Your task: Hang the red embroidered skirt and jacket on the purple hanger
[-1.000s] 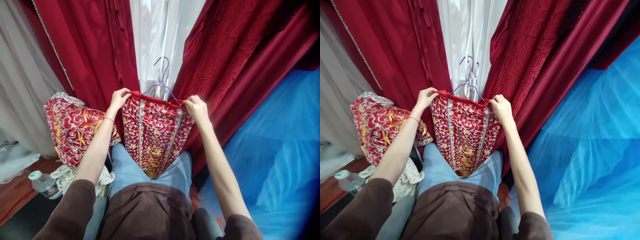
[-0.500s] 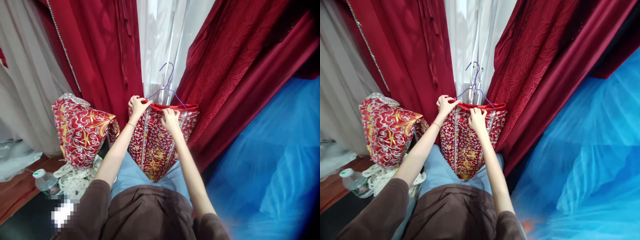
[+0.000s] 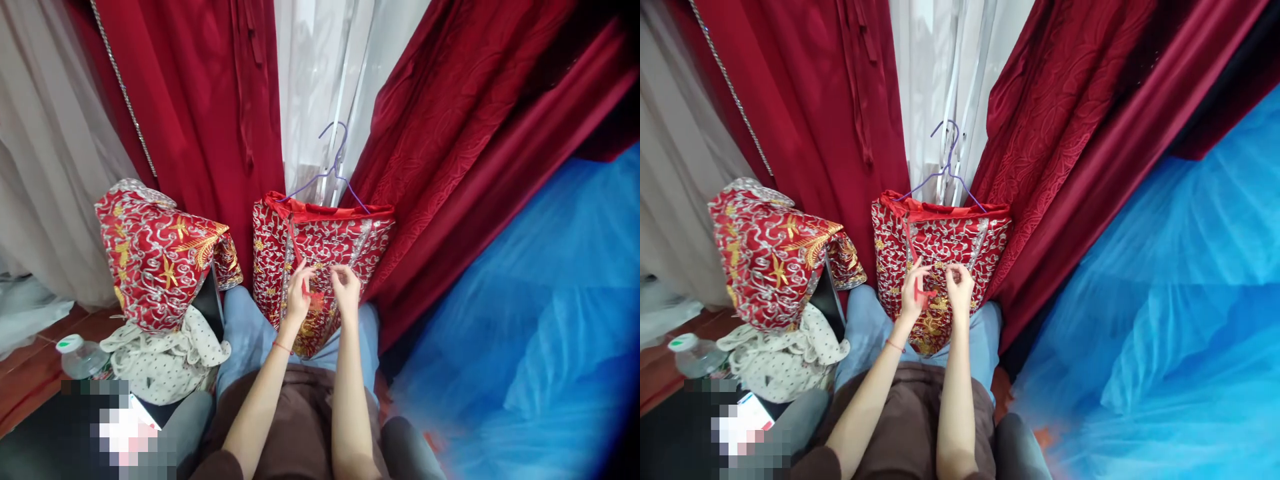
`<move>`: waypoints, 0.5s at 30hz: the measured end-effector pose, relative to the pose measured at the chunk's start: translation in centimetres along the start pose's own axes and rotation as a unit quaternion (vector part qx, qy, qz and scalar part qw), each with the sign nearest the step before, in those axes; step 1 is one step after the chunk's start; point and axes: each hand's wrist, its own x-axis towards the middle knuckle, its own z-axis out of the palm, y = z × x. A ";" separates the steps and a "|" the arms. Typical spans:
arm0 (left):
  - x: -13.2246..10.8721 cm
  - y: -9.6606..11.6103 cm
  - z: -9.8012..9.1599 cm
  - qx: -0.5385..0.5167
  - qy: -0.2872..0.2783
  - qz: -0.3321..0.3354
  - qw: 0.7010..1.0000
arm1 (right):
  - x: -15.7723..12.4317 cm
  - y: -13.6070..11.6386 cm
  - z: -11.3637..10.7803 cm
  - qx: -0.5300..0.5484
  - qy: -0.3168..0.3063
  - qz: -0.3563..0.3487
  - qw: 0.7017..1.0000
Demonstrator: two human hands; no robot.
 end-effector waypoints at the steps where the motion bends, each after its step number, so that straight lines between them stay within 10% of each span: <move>1: -1.0 0.1 0.2 -0.015 -0.027 -0.011 0.999 | 0.1 0.1 -0.3 0.033 -0.009 0.023 0.999; 8: -1.1 -0.2 0.8 -0.305 -0.021 -0.156 0.939 | -1.3 -0.7 3.3 0.221 -0.127 0.172 0.952; 15: 0.2 -1.2 -4.5 -0.370 -0.283 -0.168 0.869 | -2.2 -2.0 6.3 0.380 -0.188 0.228 0.877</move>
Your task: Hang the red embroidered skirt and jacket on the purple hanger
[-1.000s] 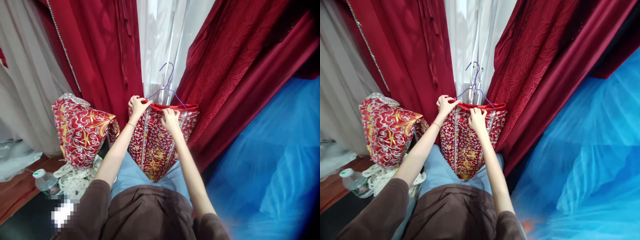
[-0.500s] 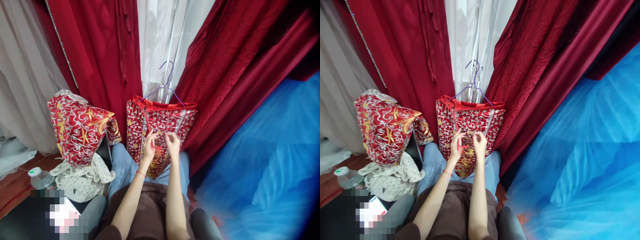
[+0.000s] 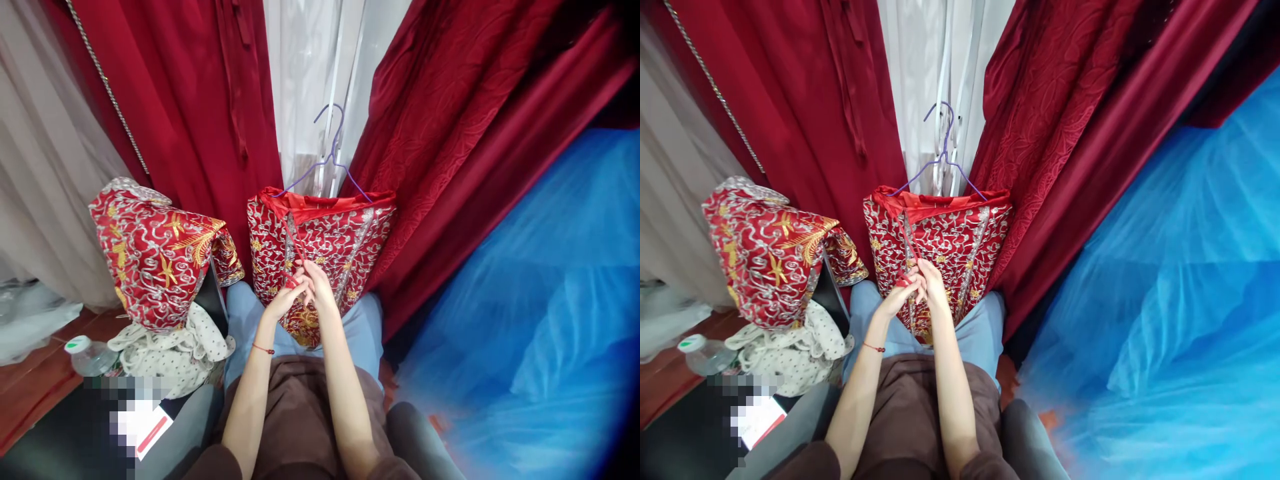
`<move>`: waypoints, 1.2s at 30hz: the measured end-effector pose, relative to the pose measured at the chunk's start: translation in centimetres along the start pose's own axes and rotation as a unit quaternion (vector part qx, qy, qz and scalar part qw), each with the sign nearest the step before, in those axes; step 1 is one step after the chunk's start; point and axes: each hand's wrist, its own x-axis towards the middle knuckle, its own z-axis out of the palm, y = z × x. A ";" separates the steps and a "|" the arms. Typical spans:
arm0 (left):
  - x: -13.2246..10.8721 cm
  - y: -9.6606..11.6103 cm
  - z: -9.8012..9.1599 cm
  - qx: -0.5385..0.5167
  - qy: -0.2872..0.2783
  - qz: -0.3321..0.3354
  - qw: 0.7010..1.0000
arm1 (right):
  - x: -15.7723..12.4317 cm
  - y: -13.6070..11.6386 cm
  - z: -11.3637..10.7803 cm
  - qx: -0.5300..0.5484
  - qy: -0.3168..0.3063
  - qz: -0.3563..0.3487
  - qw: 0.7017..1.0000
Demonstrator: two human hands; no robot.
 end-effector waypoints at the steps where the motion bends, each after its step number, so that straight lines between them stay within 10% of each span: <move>1: -0.5 0.5 -0.6 0.016 -0.038 -0.017 0.999 | -0.1 -0.1 0.0 -0.001 0.003 -0.005 1.000; 5: -1.5 1.6 -2.8 0.043 -0.065 -0.068 0.995 | -0.5 -0.7 0.0 -0.036 -0.002 -0.038 0.999; 10: -0.3 1.4 -3.2 0.136 0.262 0.047 0.954 | -0.7 -0.7 0.5 -0.092 -0.056 -0.049 0.993; 18: 1.2 1.5 -1.0 0.097 0.312 0.108 0.939 | -0.9 -0.2 0.5 -0.160 -0.087 -0.040 0.982; 25: 0.7 0.8 -2.3 0.223 0.302 0.092 0.922 | -0.4 -1.2 -1.6 -0.193 0.034 -0.161 0.967; 33: 0.6 1.2 -1.3 0.342 0.263 0.119 0.894 | -1.1 -0.9 -1.5 -0.164 -0.118 -0.065 0.977; 36: 0.6 1.5 -1.3 0.242 0.230 0.105 0.937 | -1.3 -1.0 -1.3 -0.182 -0.124 -0.061 0.974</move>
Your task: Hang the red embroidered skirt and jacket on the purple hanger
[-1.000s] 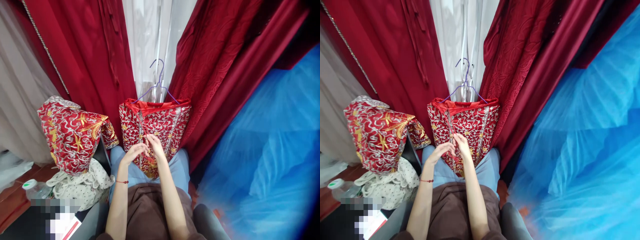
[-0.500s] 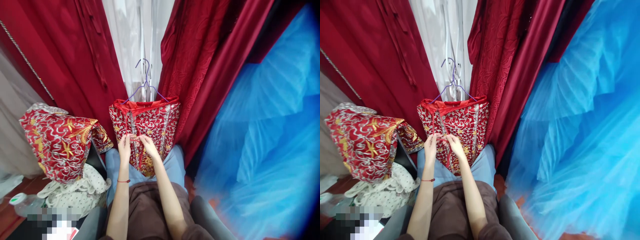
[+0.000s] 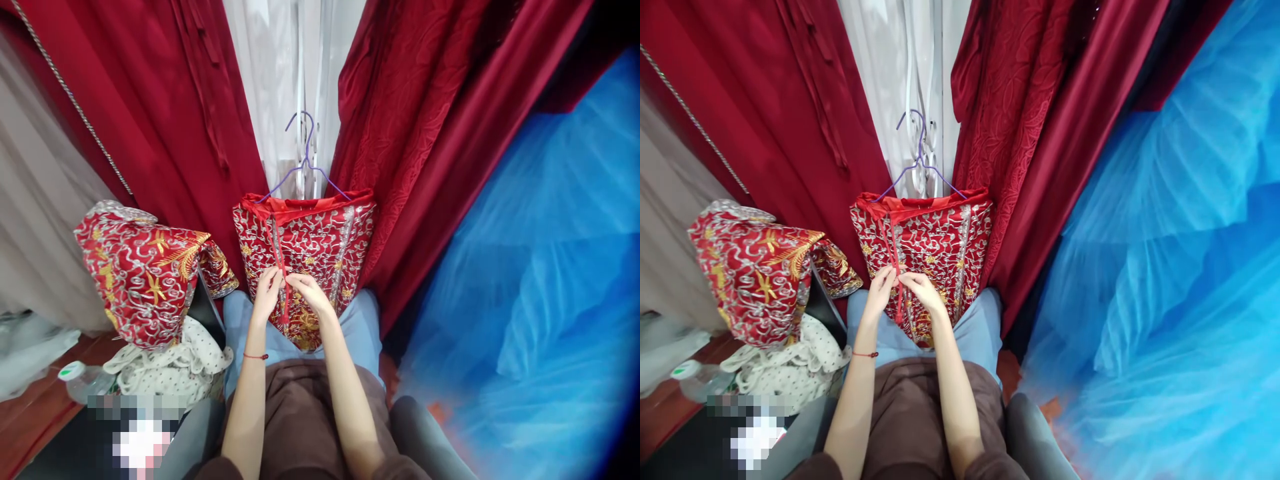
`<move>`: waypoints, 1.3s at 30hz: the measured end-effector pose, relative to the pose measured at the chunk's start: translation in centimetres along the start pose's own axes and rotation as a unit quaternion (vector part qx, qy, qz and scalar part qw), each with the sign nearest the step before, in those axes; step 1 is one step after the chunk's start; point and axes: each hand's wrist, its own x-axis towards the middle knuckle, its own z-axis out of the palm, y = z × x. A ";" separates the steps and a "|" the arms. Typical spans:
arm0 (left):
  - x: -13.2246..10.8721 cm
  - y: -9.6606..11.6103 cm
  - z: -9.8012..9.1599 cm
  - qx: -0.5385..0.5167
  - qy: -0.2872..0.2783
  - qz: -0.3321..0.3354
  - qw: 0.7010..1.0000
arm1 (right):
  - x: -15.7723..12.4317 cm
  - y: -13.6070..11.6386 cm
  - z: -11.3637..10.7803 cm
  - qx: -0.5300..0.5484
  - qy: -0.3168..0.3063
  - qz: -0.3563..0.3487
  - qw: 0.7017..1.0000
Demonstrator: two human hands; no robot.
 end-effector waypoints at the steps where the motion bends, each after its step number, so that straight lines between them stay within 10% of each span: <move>1: 0.1 0.1 0.1 -0.050 0.001 -0.022 0.999 | 0.0 -0.1 0.1 -0.020 0.001 -0.007 1.000; 16: 6.9 1.5 -0.5 -0.272 0.082 -0.118 0.952 | -1.5 -3.1 1.8 -0.312 0.048 -0.093 0.944; 24: 10.7 3.5 -0.6 -0.317 0.141 -0.116 0.931 | -2.5 -2.8 1.4 -0.350 -0.150 0.032 0.924; 29: 9.7 2.5 -1.1 -0.287 0.141 -0.138 0.937 | -3.7 -7.7 0.9 -0.220 -0.254 0.022 0.942; 34: 8.1 1.8 -0.9 -0.284 0.087 -0.119 0.947 | 2.7 -13.2 1.8 -0.063 -0.089 -0.149 0.983; 39: 6.6 2.6 -1.1 -0.336 0.084 -0.142 0.927 | 10.1 -12.5 1.6 -0.130 0.061 -0.136 0.980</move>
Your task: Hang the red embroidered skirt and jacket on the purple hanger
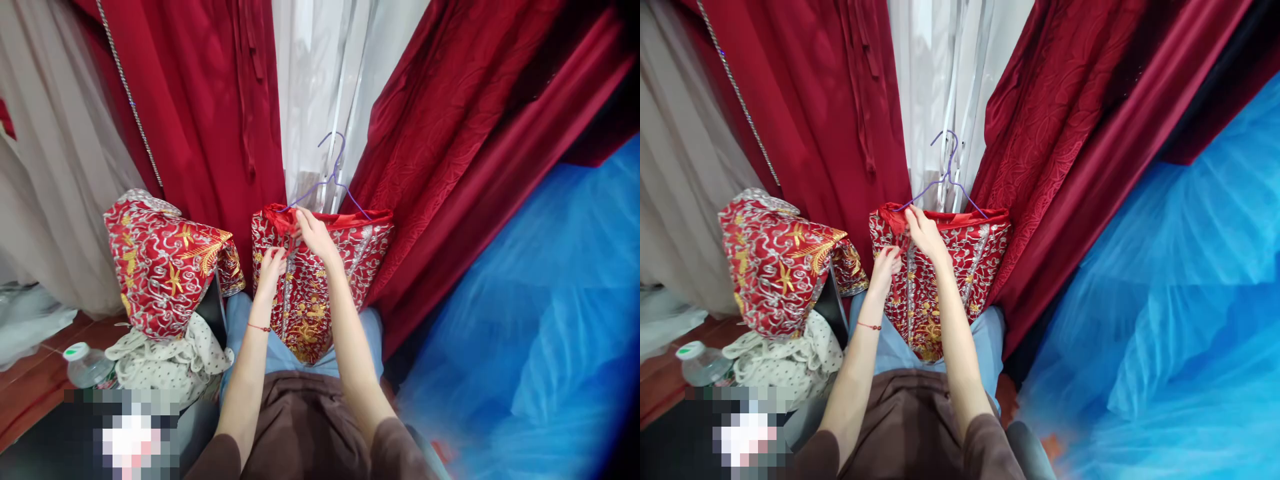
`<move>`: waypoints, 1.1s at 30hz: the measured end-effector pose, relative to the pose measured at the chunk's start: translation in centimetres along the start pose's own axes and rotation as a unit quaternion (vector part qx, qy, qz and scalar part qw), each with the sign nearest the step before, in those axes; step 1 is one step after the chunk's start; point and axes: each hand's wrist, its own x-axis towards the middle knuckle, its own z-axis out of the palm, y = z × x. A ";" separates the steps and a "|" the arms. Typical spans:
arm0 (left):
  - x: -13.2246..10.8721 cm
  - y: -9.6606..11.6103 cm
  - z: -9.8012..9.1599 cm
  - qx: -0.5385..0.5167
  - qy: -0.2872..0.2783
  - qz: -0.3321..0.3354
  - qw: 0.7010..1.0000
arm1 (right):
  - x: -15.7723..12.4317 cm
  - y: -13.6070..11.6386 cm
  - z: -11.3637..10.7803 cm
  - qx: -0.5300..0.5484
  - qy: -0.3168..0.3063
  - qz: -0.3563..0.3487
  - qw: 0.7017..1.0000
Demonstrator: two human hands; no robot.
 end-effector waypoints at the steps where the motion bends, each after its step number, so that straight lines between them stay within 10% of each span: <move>1: -0.4 0.1 0.0 -0.007 -0.003 -0.004 1.000 | -0.1 0.6 0.0 -0.027 0.016 -0.004 0.999; 8: -2.3 0.0 0.7 -0.047 0.000 -0.012 0.999 | -6.1 2.8 0.5 -0.114 0.155 0.015 0.981; 19: -2.5 -0.2 0.5 -0.017 -0.011 0.000 1.000 | -4.3 7.5 2.4 0.137 0.115 0.162 0.970; 26: -2.2 0.2 0.1 0.008 -0.010 0.017 1.000 | -6.2 8.3 1.1 0.059 -0.003 0.219 0.974; 33: -1.6 1.0 0.0 0.051 -0.007 0.005 0.999 | -7.0 10.6 -1.9 -0.161 0.077 0.152 0.972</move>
